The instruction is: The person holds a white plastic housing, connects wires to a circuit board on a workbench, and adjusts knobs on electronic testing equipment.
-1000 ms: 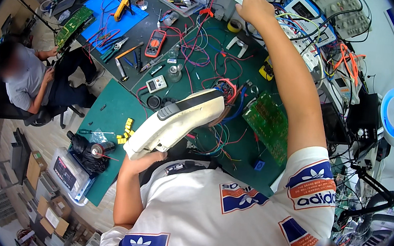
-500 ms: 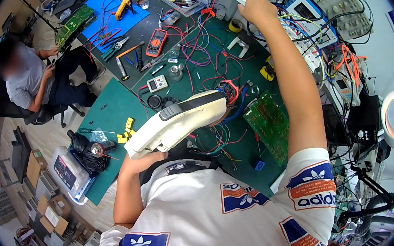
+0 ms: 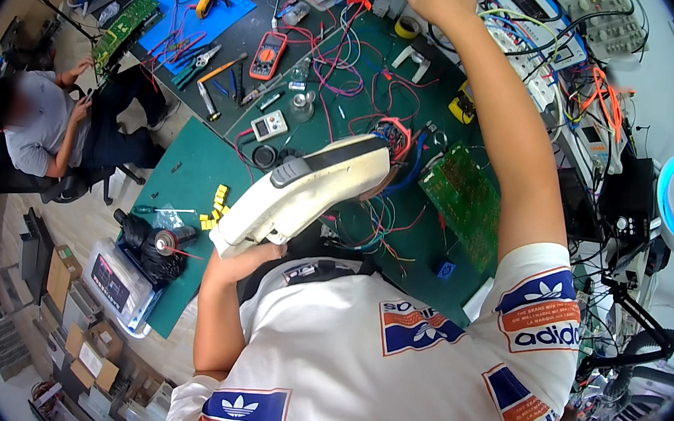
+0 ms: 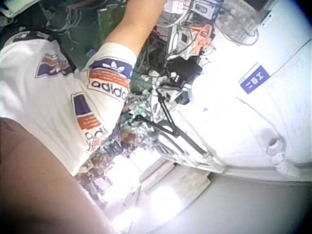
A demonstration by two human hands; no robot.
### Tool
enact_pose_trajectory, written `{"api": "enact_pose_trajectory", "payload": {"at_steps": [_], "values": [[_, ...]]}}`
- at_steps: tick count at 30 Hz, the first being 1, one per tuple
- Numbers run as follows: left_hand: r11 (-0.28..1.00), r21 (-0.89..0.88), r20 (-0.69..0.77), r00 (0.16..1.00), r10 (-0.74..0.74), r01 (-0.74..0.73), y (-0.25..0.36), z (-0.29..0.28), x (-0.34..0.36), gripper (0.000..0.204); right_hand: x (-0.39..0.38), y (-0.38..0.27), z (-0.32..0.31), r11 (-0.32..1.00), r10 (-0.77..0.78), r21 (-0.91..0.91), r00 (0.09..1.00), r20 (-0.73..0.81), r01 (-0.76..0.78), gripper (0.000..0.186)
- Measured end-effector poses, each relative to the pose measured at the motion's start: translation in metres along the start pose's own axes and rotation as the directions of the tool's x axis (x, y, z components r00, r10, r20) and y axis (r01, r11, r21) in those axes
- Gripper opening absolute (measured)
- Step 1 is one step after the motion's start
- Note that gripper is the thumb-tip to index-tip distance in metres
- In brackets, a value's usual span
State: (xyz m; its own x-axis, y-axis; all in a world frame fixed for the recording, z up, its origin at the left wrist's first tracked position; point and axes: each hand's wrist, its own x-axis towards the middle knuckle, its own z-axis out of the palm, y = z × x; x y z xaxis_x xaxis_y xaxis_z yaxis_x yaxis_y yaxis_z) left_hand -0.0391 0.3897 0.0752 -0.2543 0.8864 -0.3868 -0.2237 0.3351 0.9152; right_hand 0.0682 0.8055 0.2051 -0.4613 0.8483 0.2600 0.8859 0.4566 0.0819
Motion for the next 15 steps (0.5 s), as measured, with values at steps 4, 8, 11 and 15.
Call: {"api": "enact_pose_trajectory", "payload": {"at_steps": [4, 8, 11, 15], "values": [[0.998, 0.016, -0.030, 0.998, -0.063, 0.063, 0.006, 0.002, -0.001, 0.053, 0.012, 0.007, 0.011, 0.997, -0.076, 0.002, 0.997, 0.022, 0.076, 0.069], [1.000, 0.024, -0.015, 1.000, 0.014, -0.014, 0.002, 0.002, 0.001, 0.051, 0.001, 0.014, 0.006, 1.000, -0.014, -0.003, 0.997, -0.075, 0.014, 0.069], [0.999, 0.033, -0.015, 1.000, 0.014, -0.014, 0.003, 0.002, 0.000, 0.051, 0.000, 0.008, 0.010, 0.996, -0.090, 0.016, 0.994, -0.059, 0.091, 0.064], [1.000, 0.006, -0.023, 1.000, 0.020, -0.020, -0.003, 0.001, -0.001, 0.048, -0.049, -0.013, 0.002, 0.663, -0.473, 0.575, 0.864, -0.174, 0.479, 0.042]]}}
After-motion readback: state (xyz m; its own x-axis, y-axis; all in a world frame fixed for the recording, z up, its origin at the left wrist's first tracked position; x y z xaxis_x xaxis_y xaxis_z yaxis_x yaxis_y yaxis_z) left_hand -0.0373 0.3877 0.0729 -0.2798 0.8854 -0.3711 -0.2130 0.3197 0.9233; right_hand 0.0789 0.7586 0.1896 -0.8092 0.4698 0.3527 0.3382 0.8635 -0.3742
